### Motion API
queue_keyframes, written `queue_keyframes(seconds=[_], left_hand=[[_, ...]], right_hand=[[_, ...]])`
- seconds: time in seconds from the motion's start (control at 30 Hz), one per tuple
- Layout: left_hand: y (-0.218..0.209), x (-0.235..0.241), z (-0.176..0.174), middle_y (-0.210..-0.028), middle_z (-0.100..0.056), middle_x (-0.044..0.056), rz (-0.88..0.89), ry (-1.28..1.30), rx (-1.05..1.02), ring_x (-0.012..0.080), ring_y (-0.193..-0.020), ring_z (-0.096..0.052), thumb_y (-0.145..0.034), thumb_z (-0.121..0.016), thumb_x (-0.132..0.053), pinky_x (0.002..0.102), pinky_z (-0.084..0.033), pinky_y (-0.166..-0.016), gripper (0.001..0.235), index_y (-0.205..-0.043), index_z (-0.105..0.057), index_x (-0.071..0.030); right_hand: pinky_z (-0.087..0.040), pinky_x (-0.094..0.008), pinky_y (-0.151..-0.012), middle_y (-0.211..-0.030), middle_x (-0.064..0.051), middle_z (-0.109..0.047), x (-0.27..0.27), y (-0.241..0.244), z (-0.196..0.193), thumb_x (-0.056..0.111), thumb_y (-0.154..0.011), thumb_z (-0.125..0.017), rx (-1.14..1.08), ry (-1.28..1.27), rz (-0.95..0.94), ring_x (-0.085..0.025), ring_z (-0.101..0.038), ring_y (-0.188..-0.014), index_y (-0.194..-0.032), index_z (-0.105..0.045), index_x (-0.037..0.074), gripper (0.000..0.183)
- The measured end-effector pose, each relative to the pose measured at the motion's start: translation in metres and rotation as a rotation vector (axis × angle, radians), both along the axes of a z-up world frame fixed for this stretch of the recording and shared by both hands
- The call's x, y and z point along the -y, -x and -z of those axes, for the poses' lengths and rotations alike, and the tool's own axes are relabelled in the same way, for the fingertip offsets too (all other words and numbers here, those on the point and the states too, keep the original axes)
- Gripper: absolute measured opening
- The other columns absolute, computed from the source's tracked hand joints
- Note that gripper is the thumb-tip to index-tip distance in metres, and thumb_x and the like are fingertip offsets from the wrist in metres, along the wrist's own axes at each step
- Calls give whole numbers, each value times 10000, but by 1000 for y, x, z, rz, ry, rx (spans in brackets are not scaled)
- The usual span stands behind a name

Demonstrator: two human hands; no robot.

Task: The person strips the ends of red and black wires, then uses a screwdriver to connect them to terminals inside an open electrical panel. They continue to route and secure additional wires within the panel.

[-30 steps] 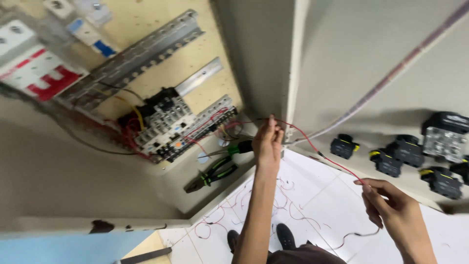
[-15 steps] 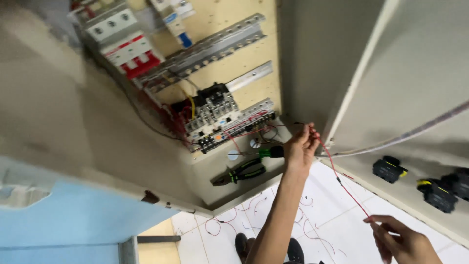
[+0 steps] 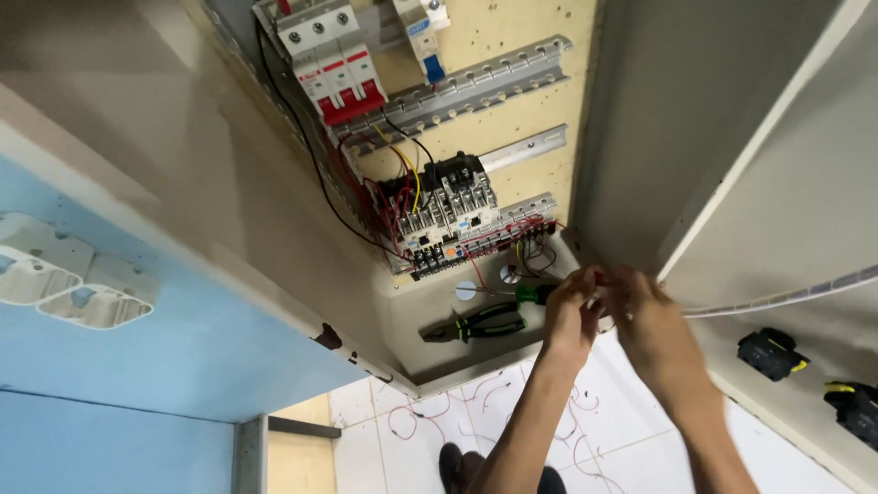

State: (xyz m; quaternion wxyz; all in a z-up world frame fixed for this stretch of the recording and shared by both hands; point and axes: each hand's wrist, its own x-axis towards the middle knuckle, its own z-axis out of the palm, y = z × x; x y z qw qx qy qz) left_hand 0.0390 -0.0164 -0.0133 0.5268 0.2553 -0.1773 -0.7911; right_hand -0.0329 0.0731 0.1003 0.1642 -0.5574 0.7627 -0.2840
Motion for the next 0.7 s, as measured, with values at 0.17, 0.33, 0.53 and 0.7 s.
queue_keyframes(seconds=[0.17, 0.33, 0.53, 0.7], left_hand=[[-10, -1, -4, -969, -684, 70, 28, 32, 10, 177, -901, -649, -1059, -648, -198, 375, -576, -882, 203, -1217, -737, -108], [-23, 11, -9, -1148, -652, 88, 119, 128, 65, 209, -1024, -652, -1123, -544, -271, 400, -563, -913, 379, -1473, -608, -139], [-47, 39, 2, -1287, -644, 183, -138, 227, 562, 273, -1019, -659, -1026, -617, -421, 352, -546, -793, 502, -1425, -609, -117], [-67, 37, -34, -1441, -552, 223, -360, 261, 704, 265, -999, -715, -1063, -554, -256, 284, -616, -712, 507, -1531, -469, -82]], right_hand=[[-584, -509, -791, -868, -222, -771, 29, -23, 3, 233, -1043, -657, 149, 188, 73, -438, -744, -870, -1134, -737, 12, 252], [-555, -425, -627, -673, -191, -720, 52, -12, 33, 253, -1016, -695, 335, 215, 130, -356, -695, -643, -978, -773, 3, 264], [-505, -356, -372, -623, -200, -695, 62, -24, 30, 166, -1075, -598, 614, 295, 253, -249, -625, -383, -1030, -687, -63, 250], [-508, -346, -338, -572, -221, -676, 80, -27, 25, 217, -1100, -400, 926, 153, 232, -269, -618, -344, -1130, -572, -70, 335]])
